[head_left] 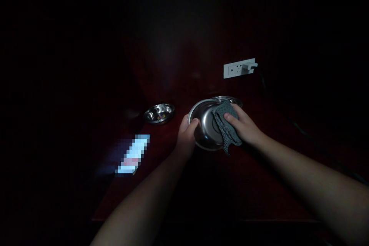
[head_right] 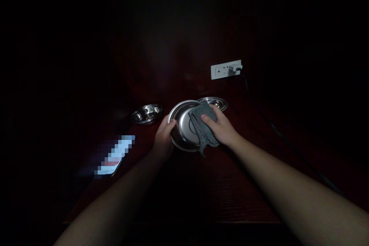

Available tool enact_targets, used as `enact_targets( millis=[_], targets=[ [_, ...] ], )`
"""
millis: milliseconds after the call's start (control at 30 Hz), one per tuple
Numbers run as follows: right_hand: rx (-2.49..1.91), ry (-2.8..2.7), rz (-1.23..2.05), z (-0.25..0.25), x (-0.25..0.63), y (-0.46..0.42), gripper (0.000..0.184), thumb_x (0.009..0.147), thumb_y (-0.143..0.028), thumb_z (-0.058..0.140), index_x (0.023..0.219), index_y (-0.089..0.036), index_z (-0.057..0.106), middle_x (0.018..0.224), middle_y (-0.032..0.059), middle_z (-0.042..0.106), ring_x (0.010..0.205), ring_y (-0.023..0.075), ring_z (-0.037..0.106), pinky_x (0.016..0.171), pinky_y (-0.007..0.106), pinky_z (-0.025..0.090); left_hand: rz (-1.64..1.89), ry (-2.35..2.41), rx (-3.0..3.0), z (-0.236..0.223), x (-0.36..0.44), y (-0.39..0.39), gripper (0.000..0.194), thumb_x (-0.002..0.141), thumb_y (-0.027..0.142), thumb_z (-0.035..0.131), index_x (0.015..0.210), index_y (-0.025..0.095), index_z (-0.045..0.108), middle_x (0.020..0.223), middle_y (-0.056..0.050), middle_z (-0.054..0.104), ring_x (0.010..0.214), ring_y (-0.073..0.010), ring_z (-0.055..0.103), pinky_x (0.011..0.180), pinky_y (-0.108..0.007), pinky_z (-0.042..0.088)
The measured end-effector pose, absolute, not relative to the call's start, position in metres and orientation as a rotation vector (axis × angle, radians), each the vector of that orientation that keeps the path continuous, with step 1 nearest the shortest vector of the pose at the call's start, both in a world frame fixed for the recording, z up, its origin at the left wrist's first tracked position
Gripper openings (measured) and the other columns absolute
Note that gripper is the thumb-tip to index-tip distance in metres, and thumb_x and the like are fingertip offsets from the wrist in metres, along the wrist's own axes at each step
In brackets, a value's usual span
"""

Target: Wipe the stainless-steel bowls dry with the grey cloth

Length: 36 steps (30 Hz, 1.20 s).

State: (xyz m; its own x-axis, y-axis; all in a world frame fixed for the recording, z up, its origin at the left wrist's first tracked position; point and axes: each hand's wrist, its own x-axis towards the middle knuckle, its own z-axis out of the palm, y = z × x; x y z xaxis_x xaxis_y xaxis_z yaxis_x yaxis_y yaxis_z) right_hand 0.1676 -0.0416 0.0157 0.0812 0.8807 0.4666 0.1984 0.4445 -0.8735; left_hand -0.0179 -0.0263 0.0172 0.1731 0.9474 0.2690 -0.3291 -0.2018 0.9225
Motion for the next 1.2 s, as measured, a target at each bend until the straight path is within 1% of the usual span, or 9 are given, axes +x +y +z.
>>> enact_targets(
  millis=[100, 333, 467, 567, 700, 867, 1067, 1200],
  targets=[
    [-1.034, -1.453, 0.613, 0.0137, 0.1701, -0.0404, 0.047, 0.079, -0.049, 0.057, 0.118, -0.023, 0.048, 0.11, 0.0068, 0.058, 0.101, 0.0247, 0.056, 0.092, 0.044, 0.042, 1.354, 0.704, 1.241, 0.0173, -0.0174, -0.0256, 0.029, 0.08, 0.032, 0.055, 0.106, 0.019, 0.058, 0.1, -0.004, 0.064, 0.094, -0.0206, 0.058, 0.086, -0.034, 0.043],
    [-1.073, -1.482, 0.459, 0.014, 0.1727, -0.0397, 0.048, 0.078, -0.049, 0.058, 0.116, -0.022, 0.044, 0.114, 0.0077, 0.055, 0.106, 0.0248, 0.052, 0.095, 0.043, 0.037, 1.337, 0.68, 1.229, 0.0145, -0.0166, -0.0238, 0.029, 0.08, 0.033, 0.056, 0.105, 0.02, 0.058, 0.103, -0.004, 0.064, 0.097, -0.0215, 0.058, 0.087, -0.034, 0.043],
    [-1.065, -1.482, 0.508, 0.0175, 0.172, -0.0415, 0.043, 0.078, -0.048, 0.058, 0.111, -0.023, 0.047, 0.107, 0.0065, 0.057, 0.098, 0.0243, 0.055, 0.089, 0.042, 0.042, 1.349, 0.688, 1.207, 0.0148, -0.0153, -0.0235, 0.03, 0.079, 0.031, 0.056, 0.107, 0.019, 0.058, 0.105, -0.004, 0.064, 0.097, -0.0216, 0.059, 0.087, -0.035, 0.043],
    [-1.059, -1.482, 0.561, 0.0188, 0.1722, -0.0419, 0.039, 0.077, -0.048, 0.058, 0.106, -0.023, 0.049, 0.101, 0.0054, 0.059, 0.091, 0.0237, 0.057, 0.083, 0.041, 0.045, 1.351, 0.719, 1.201, 0.0168, -0.0153, -0.0248, 0.029, 0.079, 0.031, 0.055, 0.105, 0.019, 0.059, 0.1, -0.004, 0.065, 0.092, -0.0203, 0.059, 0.085, -0.034, 0.044],
    [-1.061, -1.501, 0.6, 0.0181, 0.1741, -0.0406, 0.035, 0.077, -0.047, 0.059, 0.101, -0.023, 0.052, 0.096, 0.004, 0.059, 0.089, 0.0228, 0.058, 0.082, 0.04, 0.045, 1.351, 0.742, 1.192, 0.0195, -0.0158, -0.0268, 0.028, 0.078, 0.03, 0.055, 0.103, 0.018, 0.06, 0.093, -0.003, 0.065, 0.088, -0.0196, 0.059, 0.083, -0.034, 0.044],
    [-1.073, -1.525, 0.592, 0.0187, 0.175, -0.0409, 0.034, 0.078, -0.046, 0.058, 0.102, -0.023, 0.052, 0.095, 0.0034, 0.059, 0.087, 0.0217, 0.058, 0.081, 0.039, 0.045, 1.355, 0.759, 1.177, 0.02, -0.0156, -0.0265, 0.027, 0.077, 0.03, 0.056, 0.101, 0.017, 0.061, 0.093, -0.003, 0.065, 0.088, -0.0196, 0.059, 0.083, -0.034, 0.044],
    [-1.088, -1.523, 0.583, 0.0189, 0.1722, -0.0432, 0.035, 0.079, -0.047, 0.057, 0.104, -0.022, 0.051, 0.096, 0.0048, 0.06, 0.087, 0.0221, 0.058, 0.079, 0.038, 0.046, 1.343, 0.727, 1.216, 0.0158, -0.0174, -0.0236, 0.03, 0.079, 0.032, 0.054, 0.106, 0.019, 0.06, 0.099, -0.005, 0.065, 0.094, -0.021, 0.059, 0.085, -0.034, 0.043],
    [-1.108, -1.508, 0.546, 0.0157, 0.172, -0.0417, 0.042, 0.079, -0.047, 0.058, 0.112, -0.022, 0.048, 0.104, 0.0059, 0.058, 0.093, 0.0224, 0.057, 0.085, 0.039, 0.044, 1.354, 0.737, 1.216, 0.0132, -0.0174, -0.0219, 0.03, 0.08, 0.033, 0.054, 0.107, 0.02, 0.059, 0.096, -0.004, 0.065, 0.093, -0.0211, 0.059, 0.084, -0.034, 0.044]
  ],
)
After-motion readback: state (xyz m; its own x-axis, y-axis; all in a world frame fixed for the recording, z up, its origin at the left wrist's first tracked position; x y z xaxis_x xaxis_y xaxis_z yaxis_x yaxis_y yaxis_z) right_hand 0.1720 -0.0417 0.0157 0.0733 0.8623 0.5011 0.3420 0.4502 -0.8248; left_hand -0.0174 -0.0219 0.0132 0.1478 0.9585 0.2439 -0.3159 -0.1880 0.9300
